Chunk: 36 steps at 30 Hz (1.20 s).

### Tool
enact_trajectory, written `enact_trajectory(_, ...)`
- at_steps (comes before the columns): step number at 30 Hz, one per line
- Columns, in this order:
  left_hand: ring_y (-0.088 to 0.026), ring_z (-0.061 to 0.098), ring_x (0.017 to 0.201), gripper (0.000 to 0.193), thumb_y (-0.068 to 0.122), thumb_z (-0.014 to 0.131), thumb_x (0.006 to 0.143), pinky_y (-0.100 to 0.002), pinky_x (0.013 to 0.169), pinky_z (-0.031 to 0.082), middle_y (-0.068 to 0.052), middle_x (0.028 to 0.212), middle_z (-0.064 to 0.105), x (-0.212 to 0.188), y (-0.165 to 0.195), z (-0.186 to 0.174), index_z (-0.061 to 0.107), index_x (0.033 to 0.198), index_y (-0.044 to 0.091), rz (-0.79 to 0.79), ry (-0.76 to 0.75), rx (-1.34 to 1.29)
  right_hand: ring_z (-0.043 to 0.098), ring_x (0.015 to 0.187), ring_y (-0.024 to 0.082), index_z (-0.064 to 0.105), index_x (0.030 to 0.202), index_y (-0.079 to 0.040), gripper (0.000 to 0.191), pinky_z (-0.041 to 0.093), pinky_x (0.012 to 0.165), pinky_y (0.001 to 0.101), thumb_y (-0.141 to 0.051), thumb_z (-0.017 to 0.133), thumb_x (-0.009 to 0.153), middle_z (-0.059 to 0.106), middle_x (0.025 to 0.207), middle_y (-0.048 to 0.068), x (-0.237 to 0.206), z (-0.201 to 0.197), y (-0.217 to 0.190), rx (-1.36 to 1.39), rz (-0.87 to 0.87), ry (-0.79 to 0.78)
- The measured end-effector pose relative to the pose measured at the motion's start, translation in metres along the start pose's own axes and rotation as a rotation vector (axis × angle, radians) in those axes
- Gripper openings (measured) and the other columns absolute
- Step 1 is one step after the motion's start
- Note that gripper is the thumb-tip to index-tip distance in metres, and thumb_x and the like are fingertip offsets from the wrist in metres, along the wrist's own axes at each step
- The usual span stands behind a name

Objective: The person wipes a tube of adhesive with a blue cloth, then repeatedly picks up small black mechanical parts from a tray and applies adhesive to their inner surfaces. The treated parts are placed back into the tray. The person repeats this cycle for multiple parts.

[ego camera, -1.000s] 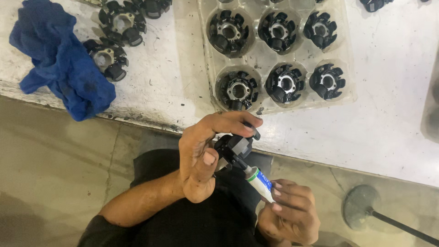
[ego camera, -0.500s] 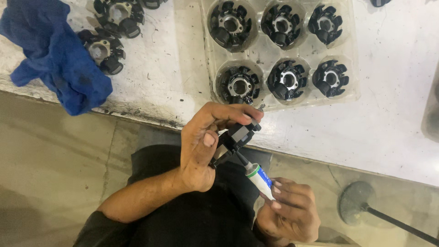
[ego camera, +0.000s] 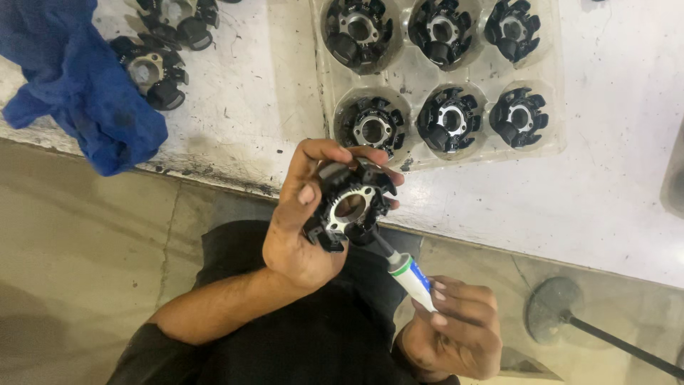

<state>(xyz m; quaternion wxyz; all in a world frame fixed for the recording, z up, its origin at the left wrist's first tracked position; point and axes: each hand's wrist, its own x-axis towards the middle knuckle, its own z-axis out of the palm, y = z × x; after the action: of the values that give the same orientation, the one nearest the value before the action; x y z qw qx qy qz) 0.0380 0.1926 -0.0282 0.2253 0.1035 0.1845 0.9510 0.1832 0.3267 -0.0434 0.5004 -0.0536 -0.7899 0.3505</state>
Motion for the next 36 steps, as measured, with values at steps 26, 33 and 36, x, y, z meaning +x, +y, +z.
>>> enact_trajectory(26,-0.048,0.066,0.115,0.046,0.040,0.052,0.101,-0.062,0.095,0.056,-0.025,0.130,0.062,-0.004,-0.023,0.000,0.055,0.131,0.005,-0.245,0.302,-0.340,0.068,0.078,0.027,0.051,0.083,-0.004,0.033,0.067,0.064,0.0388,0.016,0.077,0.079,0.063,0.083,0.017,-0.004,0.004,0.002,0.011,0.060,0.084)
enact_trajectory(33,-0.049,0.066,0.113,0.044,0.038,0.050,0.100,-0.061,0.094,0.056,-0.026,0.129,0.063,0.002,-0.023,0.007,0.057,0.127,0.004,-0.296,0.372,-0.353,0.068,0.074,0.026,0.050,0.082,-0.003,0.034,0.065,0.062,0.0377,0.017,0.077,0.076,0.063,0.081,0.016,0.002,0.002,0.003,0.011,0.058,0.061)
enact_trajectory(36,-0.049,0.067,0.112,0.044,0.039,0.050,0.100,-0.060,0.094,0.057,-0.026,0.128,0.064,0.002,-0.028,0.003,0.059,0.125,0.004,-0.300,0.381,-0.340,0.068,0.073,0.028,0.051,0.082,-0.002,0.032,0.062,0.058,0.0362,0.018,0.074,0.072,0.063,0.080,0.017,0.005,-0.003,0.003,-0.004,0.071,0.028)
